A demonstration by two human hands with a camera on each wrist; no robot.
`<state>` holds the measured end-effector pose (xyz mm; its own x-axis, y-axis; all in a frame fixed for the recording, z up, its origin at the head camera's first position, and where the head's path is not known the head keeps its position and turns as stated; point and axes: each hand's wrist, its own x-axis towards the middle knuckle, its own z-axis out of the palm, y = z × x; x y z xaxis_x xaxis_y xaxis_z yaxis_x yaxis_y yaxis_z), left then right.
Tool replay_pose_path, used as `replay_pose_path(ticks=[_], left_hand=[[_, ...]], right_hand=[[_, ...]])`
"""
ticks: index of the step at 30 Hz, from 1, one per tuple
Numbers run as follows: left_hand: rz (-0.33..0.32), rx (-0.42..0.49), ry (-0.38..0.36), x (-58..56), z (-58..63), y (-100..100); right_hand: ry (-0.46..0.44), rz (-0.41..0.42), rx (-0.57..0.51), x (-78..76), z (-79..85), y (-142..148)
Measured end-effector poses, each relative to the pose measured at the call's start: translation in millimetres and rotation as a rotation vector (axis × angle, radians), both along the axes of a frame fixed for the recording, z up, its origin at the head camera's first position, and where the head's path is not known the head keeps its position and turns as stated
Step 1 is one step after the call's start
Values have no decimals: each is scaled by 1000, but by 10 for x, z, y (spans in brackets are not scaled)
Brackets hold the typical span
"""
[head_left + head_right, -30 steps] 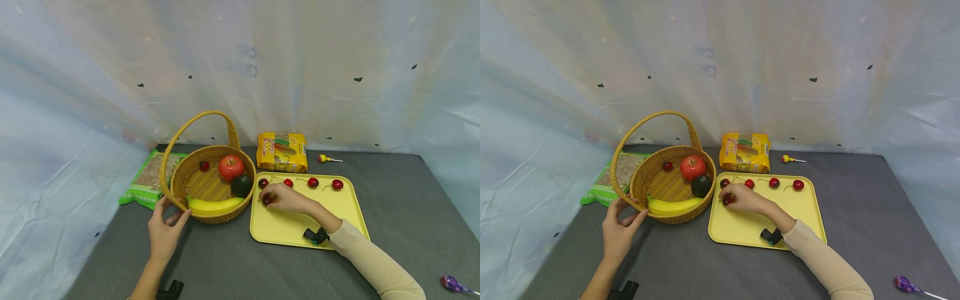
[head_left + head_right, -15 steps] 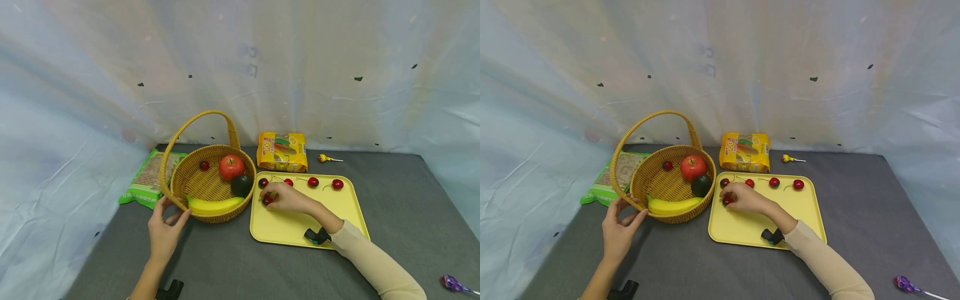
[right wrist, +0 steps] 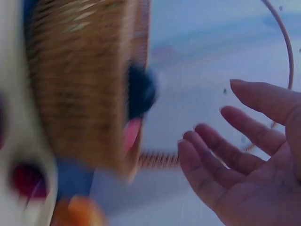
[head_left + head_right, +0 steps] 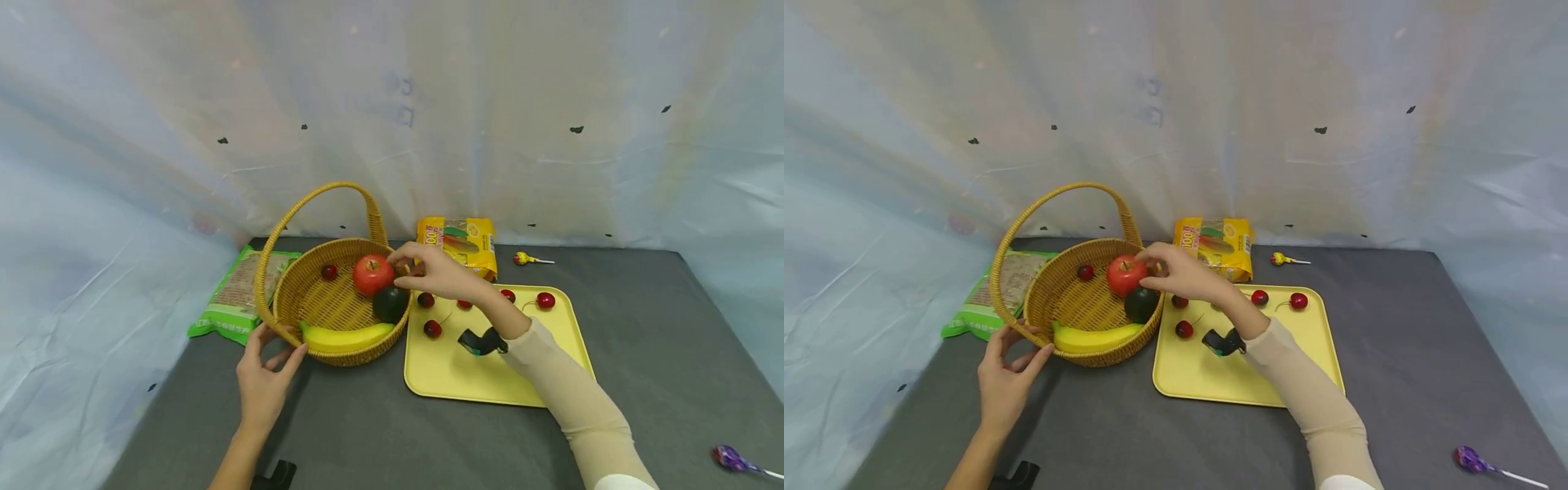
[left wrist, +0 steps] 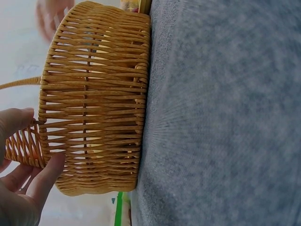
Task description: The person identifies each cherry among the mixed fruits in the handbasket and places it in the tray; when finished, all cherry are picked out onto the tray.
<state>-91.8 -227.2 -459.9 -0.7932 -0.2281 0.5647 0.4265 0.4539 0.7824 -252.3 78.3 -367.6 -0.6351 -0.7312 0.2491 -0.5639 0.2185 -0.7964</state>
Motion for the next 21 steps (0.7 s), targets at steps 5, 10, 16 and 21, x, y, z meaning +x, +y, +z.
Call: replay_pose_path(ticks=[5, 10, 16, 21], left_hand=[[-6, 3, 4, 10, -18, -35], [-10, 7, -1, 27, -6, -42], [-10, -3, -4, 63, 137, 32], [-18, -31, -4, 115, 300, 119]], right_hand=[[-50, 89, -15, -110, 148, -625], [-108, 117, 19, -245, 237, -1160], [-212, 81, 37, -391, 76, -1592], [-230, -21, 90, -415, -185, -1775]])
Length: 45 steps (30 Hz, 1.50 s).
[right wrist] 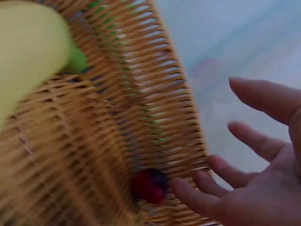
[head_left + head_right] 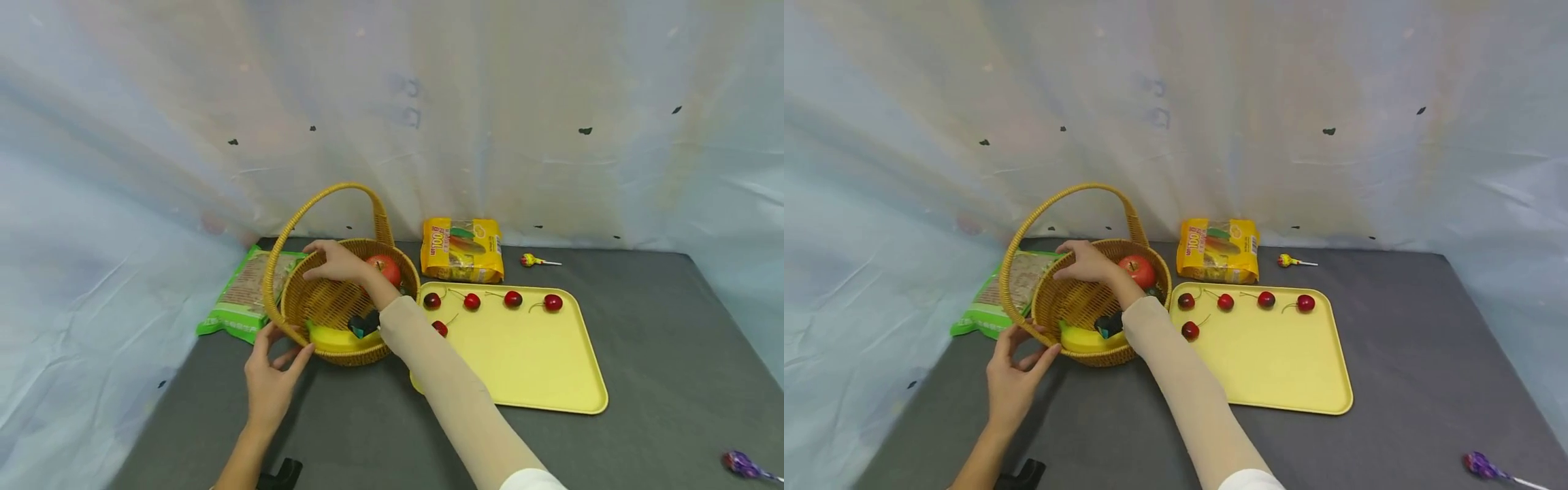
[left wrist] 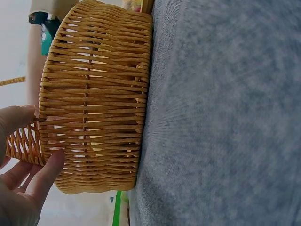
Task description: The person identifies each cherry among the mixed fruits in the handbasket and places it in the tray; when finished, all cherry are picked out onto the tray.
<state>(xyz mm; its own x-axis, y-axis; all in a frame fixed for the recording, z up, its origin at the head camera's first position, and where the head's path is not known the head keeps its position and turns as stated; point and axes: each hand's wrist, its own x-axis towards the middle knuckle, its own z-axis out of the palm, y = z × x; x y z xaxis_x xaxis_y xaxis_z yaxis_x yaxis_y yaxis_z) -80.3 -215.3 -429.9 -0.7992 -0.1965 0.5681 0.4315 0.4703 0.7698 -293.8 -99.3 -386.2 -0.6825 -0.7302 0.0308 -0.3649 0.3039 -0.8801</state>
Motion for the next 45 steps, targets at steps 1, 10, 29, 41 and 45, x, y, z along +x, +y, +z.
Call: replay_pose_path(ticks=[1, 10, 29, 41, 45], left_hand=[[0, -5, -4, 5, 13, 11], [2, -12, -1, -7, 21, 17], [1, -5, -13, -30, -34, -2], [16, -12, -7, -1, 15, 19], [17, -5, -2, 11, 13, 19]], right_hand=[[-12, -26, 11, 6, -41, -13], [-119, -239, -16, 22, -163, -44], [-51, 16, 150, 10, -273, -21], [-4, 230, 232, 23, -352, -113], [-3, 255, 236, 42, -368, -139]])
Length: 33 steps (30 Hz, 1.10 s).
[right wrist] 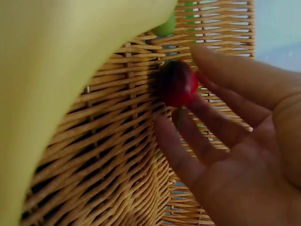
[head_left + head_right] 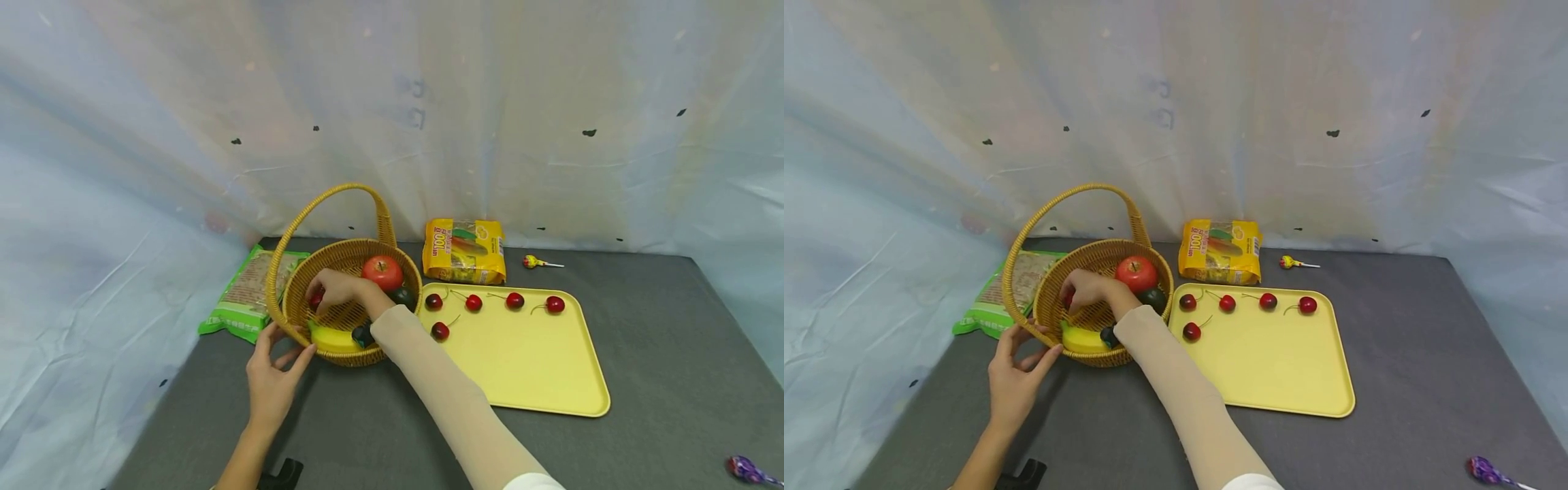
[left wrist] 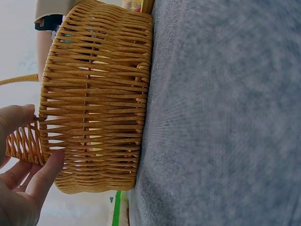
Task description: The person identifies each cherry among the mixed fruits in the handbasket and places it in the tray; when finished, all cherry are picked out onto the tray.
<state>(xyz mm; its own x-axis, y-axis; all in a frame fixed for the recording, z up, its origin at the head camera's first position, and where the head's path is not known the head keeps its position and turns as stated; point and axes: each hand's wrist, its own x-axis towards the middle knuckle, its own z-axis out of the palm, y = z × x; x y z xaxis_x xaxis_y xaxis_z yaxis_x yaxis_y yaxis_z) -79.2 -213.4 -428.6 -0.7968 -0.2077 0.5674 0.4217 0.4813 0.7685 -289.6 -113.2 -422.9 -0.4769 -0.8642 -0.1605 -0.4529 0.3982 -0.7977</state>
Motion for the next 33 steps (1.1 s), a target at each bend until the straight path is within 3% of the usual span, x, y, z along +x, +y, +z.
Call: replay_pose_path(ticks=[11, 14, 20, 26, 33], left_hand=[[-11, 2, 21, 1, -5, 3], [-13, 10, 26, 1, -3, 8], [-24, 21, 29, -2, -12, 4], [-37, 41, 18, -1, -25, -3], [-34, 33, 25, 8, -31, -4]], right_hand=[[-20, 18, 120, 50, 23, 41], [-27, 24, 62, 38, 52, 53], [-94, 47, -157, 27, 252, 194], [-10, 47, -251, -37, 450, 652], [15, -34, -328, -28, 545, 1554]])
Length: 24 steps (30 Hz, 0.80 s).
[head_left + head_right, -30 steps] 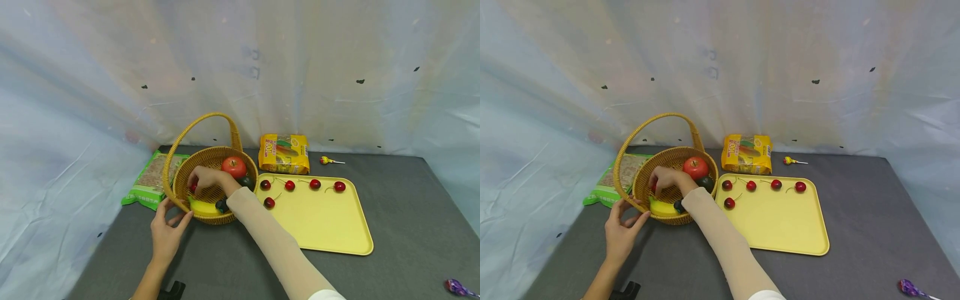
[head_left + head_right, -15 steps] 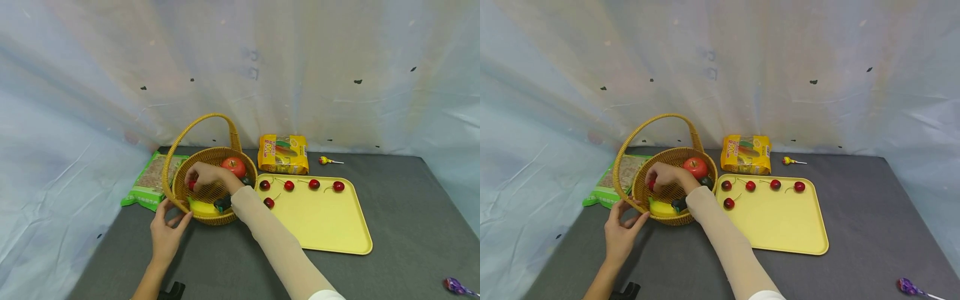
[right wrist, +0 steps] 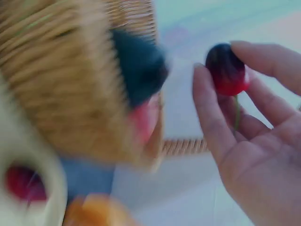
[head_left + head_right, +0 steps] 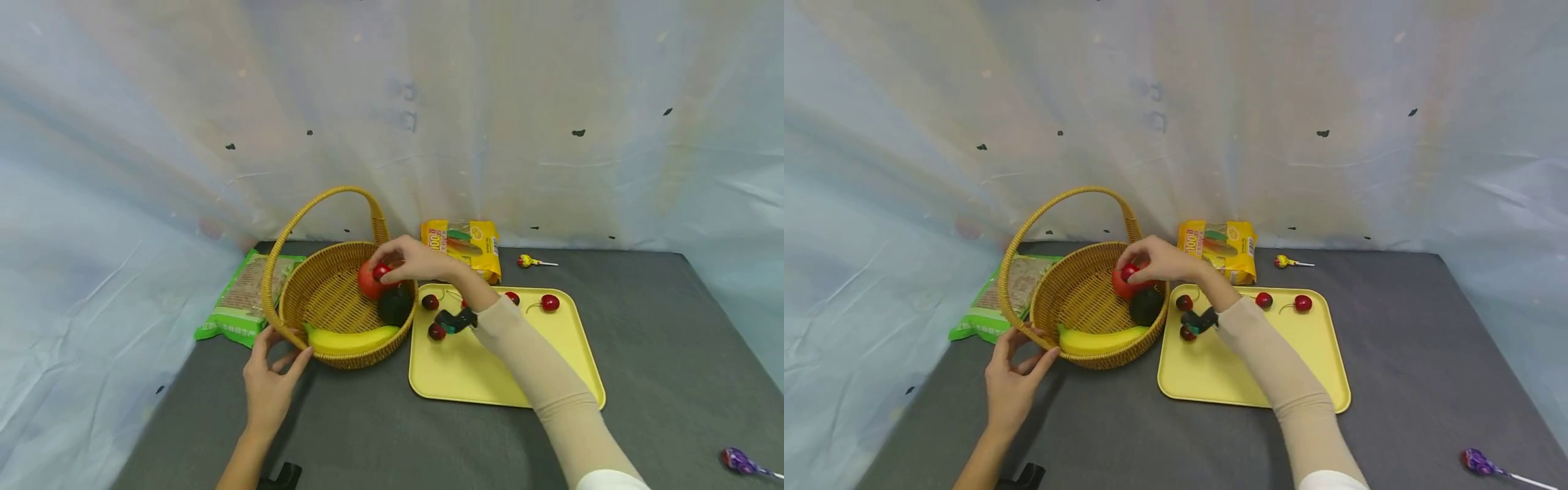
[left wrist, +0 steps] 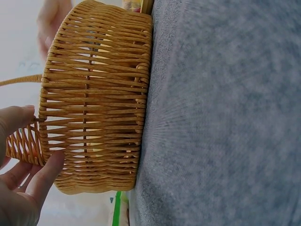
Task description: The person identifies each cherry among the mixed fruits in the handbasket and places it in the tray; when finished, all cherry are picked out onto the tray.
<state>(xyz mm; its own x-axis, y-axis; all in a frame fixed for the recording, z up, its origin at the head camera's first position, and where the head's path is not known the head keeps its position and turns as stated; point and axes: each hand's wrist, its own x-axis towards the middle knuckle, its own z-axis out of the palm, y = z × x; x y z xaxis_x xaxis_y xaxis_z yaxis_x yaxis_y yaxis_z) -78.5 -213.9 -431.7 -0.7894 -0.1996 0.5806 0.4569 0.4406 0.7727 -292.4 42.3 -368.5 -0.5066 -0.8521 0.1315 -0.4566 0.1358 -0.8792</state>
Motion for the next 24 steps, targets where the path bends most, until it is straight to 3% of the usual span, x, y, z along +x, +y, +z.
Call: replay_pose_path(ticks=[4, 12, 16, 24], left_hand=[[4, 1, -10, -15, -26, -5], [13, 22, -17, -112, -283, -133], [32, 9, -19, -118, -298, -151], [31, 3, -18, -130, -294, -143]], right_hand=[[-9, -87, 12, 125, -96, 533], [-86, -175, 102, 419, -456, 1297], [-89, -189, 144, 502, -641, 1423], [-71, -189, 170, 552, -823, 1468]])
